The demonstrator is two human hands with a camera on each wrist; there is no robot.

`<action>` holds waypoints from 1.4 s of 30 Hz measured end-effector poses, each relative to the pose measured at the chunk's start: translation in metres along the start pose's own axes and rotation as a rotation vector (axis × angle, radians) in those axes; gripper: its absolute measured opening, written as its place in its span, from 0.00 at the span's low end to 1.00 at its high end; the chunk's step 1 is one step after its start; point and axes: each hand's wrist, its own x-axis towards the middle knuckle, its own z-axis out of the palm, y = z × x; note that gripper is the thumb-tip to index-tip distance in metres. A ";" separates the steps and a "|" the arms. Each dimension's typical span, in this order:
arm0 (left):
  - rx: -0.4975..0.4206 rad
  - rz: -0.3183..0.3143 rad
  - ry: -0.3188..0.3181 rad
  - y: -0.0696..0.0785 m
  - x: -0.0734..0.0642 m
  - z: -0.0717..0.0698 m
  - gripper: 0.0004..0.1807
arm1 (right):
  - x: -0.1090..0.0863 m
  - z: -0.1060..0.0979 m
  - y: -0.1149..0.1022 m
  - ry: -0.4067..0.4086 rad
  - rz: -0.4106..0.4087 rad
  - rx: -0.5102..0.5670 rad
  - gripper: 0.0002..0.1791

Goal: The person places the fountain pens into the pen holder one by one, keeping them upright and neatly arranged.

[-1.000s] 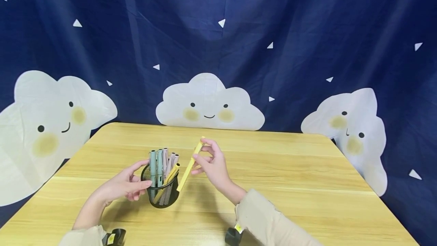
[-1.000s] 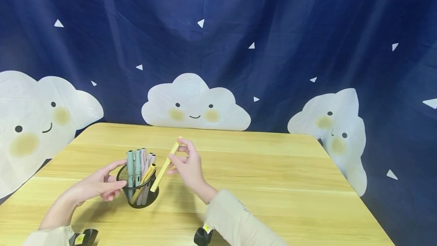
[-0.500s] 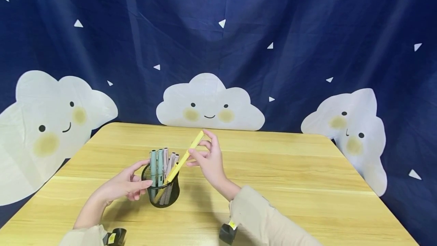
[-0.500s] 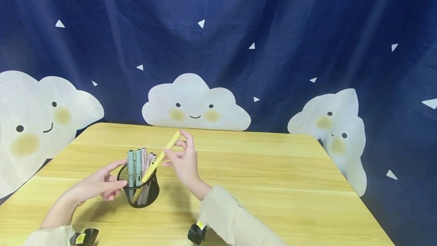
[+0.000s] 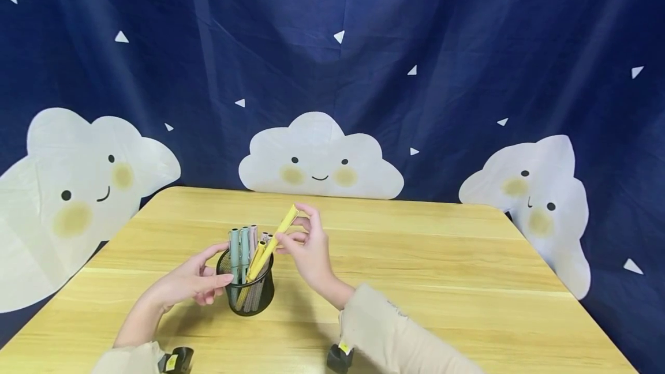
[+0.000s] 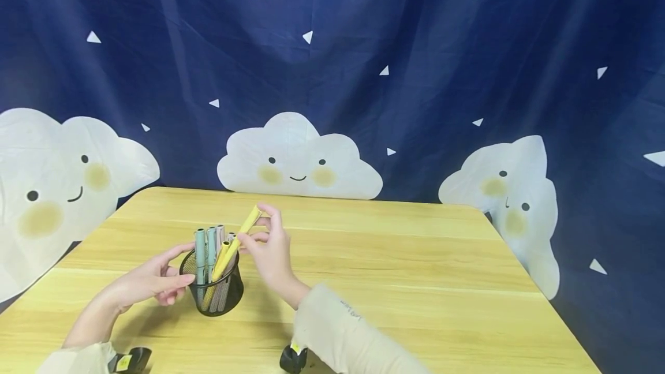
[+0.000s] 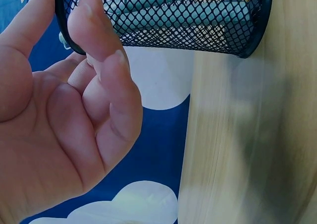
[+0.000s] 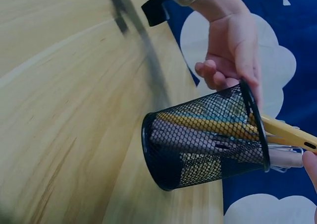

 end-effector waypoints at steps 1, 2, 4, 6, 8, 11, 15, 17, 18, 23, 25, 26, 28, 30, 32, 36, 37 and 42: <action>-0.001 -0.001 0.000 0.000 0.000 0.000 0.43 | -0.001 0.001 0.001 -0.010 -0.003 -0.014 0.31; -0.002 -0.003 0.001 0.000 0.000 0.000 0.43 | -0.001 0.001 0.002 -0.021 -0.010 -0.038 0.30; -0.006 -0.004 0.000 0.000 0.000 0.001 0.43 | -0.003 0.002 0.003 -0.044 -0.020 -0.085 0.30; -0.011 -0.005 -0.002 0.000 0.000 0.001 0.43 | -0.005 0.003 0.003 -0.072 -0.031 -0.129 0.29; -0.016 -0.005 -0.003 -0.001 0.000 0.001 0.43 | -0.008 0.005 -0.001 -0.097 -0.054 -0.178 0.29; -0.020 -0.006 -0.005 -0.001 0.000 0.001 0.43 | -0.012 0.007 -0.012 -0.124 -0.092 -0.250 0.27; -0.023 -0.006 -0.006 0.000 0.000 0.001 0.43 | -0.016 0.009 -0.024 -0.130 -0.128 -0.355 0.24; -0.024 -0.005 -0.008 0.001 0.000 0.002 0.43 | -0.018 0.009 -0.026 -0.129 -0.130 -0.393 0.22; -0.025 -0.004 -0.009 0.001 0.000 0.002 0.43 | -0.019 0.009 -0.027 -0.130 -0.128 -0.404 0.22; -0.029 -0.006 -0.013 0.001 0.000 0.002 0.43 | -0.021 0.008 -0.024 -0.149 -0.175 -0.428 0.18; -0.030 -0.008 -0.013 0.001 0.000 0.002 0.43 | -0.022 0.008 -0.022 -0.158 -0.205 -0.436 0.15; -0.030 -0.009 -0.012 0.001 0.000 0.002 0.43 | -0.023 0.008 -0.022 -0.164 -0.213 -0.439 0.14; -0.029 -0.012 -0.009 0.001 0.000 0.003 0.43 | -0.024 0.007 -0.020 -0.174 -0.216 -0.439 0.12; -0.030 -0.010 -0.006 0.001 0.000 0.003 0.43 | -0.025 0.007 -0.020 -0.180 -0.204 -0.441 0.11; -0.033 -0.007 -0.005 0.001 0.000 0.003 0.44 | -0.025 0.006 -0.019 -0.182 -0.183 -0.437 0.11; -0.036 -0.001 -0.003 -0.001 0.001 0.003 0.44 | -0.025 0.003 -0.019 -0.177 -0.144 -0.424 0.12; -0.034 0.000 -0.003 -0.001 0.001 0.003 0.44 | -0.024 0.002 -0.019 -0.177 -0.137 -0.421 0.12; -0.010 -0.006 0.013 0.000 0.001 0.003 0.44 | -0.023 -0.007 -0.021 -0.159 -0.102 -0.424 0.12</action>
